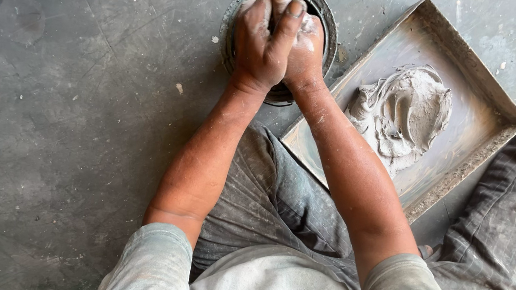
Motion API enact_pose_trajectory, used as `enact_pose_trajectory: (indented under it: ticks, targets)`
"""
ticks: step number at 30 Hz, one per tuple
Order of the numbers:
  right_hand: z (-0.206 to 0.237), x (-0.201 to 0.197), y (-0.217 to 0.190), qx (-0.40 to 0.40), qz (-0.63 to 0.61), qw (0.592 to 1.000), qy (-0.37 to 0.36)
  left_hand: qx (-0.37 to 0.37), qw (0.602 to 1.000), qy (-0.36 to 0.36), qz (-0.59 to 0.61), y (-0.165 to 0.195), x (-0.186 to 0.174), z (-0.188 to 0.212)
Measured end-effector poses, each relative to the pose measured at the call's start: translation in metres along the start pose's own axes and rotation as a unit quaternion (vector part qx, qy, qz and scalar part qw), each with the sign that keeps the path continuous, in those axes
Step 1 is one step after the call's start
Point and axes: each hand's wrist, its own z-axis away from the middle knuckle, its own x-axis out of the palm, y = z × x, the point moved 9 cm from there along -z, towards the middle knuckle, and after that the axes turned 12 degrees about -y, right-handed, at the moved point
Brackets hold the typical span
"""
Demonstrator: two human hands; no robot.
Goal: The person sits on the floor and mixes clay slurry on a flat board, adding dark material scooped from a bucket and repeatedly kneading and folding the clay by hand to work it into a uniform mass.
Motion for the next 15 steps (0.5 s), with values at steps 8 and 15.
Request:
enact_pose_trajectory:
  ticks: [8,15]
  targets:
    - [-0.007,-0.008,-0.005,0.133,-0.427,0.894,-0.020,0.088,0.996,0.017,-0.013,0.028,-0.025,0.017]
    - [0.079,-0.126,0.018,0.086,-0.585,0.797,0.120,-0.023,0.937,-0.188,-0.294,-0.009,-0.013,0.061]
